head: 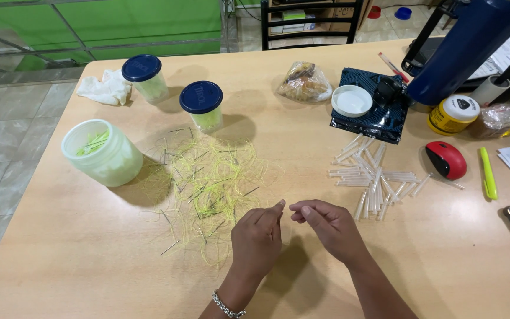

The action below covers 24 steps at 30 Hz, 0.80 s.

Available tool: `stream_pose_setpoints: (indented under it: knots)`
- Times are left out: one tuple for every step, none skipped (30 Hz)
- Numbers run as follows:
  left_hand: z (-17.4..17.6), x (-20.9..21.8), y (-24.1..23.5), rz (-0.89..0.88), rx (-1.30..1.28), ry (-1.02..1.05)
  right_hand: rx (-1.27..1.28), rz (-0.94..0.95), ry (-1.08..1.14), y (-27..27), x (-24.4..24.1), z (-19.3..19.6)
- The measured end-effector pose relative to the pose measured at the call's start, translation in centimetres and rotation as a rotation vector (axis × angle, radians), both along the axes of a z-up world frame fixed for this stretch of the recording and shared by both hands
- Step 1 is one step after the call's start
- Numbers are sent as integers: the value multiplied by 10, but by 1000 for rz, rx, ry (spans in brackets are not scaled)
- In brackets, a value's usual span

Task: The person assembles small fishing lures by hand at a wooden table. They pick up thin yellow threads and insert them into small clear plastic tubes, repeating the process for multiple items.

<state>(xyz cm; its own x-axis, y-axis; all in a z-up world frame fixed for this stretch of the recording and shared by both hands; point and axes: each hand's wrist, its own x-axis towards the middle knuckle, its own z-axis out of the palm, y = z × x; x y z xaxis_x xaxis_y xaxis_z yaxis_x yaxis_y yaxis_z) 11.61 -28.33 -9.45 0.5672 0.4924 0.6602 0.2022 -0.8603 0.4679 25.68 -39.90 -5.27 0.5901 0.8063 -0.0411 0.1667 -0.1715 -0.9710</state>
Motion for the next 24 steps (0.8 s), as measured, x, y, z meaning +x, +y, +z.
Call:
stream_pose_setpoints:
  knots:
    - [0,-1,1,3,42,12,23,25,106,-1,2,-4]
    - [1,-1,1,5,40,11,21,26,105,1,-2,-2]
    - [1,-1,1,-3,75,19,-31,3,69,2,-5,1]
    - [3,-1,1,-13,112,25,-81,-22,31,3,-7,4]
    - [1,-2,-2,-14,112,23,-81,-22,29,3,-8,4]
    - [0,-1,-1,-10,72,27,-107,-40,17,5,-7,6]
    - [-2,0,0,-7,32,32,-133,-58,6,7,-5,7]
    - [1,1,0,-11,27,36,-138,-62,9,4,-1,3]
    - [4,1,0,-27,-398,89,-28,15,-284,2,3,-1]
    - [7,2,1,-45,-820,145,84,93,-578,0,8,-6]
    - [18,1,3,-48,-823,148,80,89,-576,1,9,-6]
    - [30,0,4,-141,-1145,205,186,123,-735,2,10,-7]
    - [42,-1,6,-232,-1469,259,293,159,-894,3,12,-8]
    - [36,-2,8,-232,-1470,260,292,158,-894,3,10,-7]
    - [30,-3,9,-316,-1485,213,326,163,-879,3,8,-7]
    - [24,-4,11,-396,-1497,164,363,170,-863,4,6,-7]
    - [26,-6,11,-394,-1497,162,364,172,-862,2,5,-8]
    - [27,-7,12,-414,-1480,138,360,144,-804,1,5,-9]
    - [29,-7,12,-434,-1463,115,354,116,-746,0,5,-10]
    - [28,-9,13,-433,-1461,113,357,118,-747,0,4,-10]
    - [27,-10,14,-463,-1486,58,356,102,-682,0,4,-10]
    - [27,-11,16,-495,-1506,4,357,83,-619,0,5,-10]
    - [27,-10,17,-495,-1501,5,361,81,-620,2,4,-9]
    - [26,-11,17,-514,-1519,-28,345,78,-609,1,3,-9]
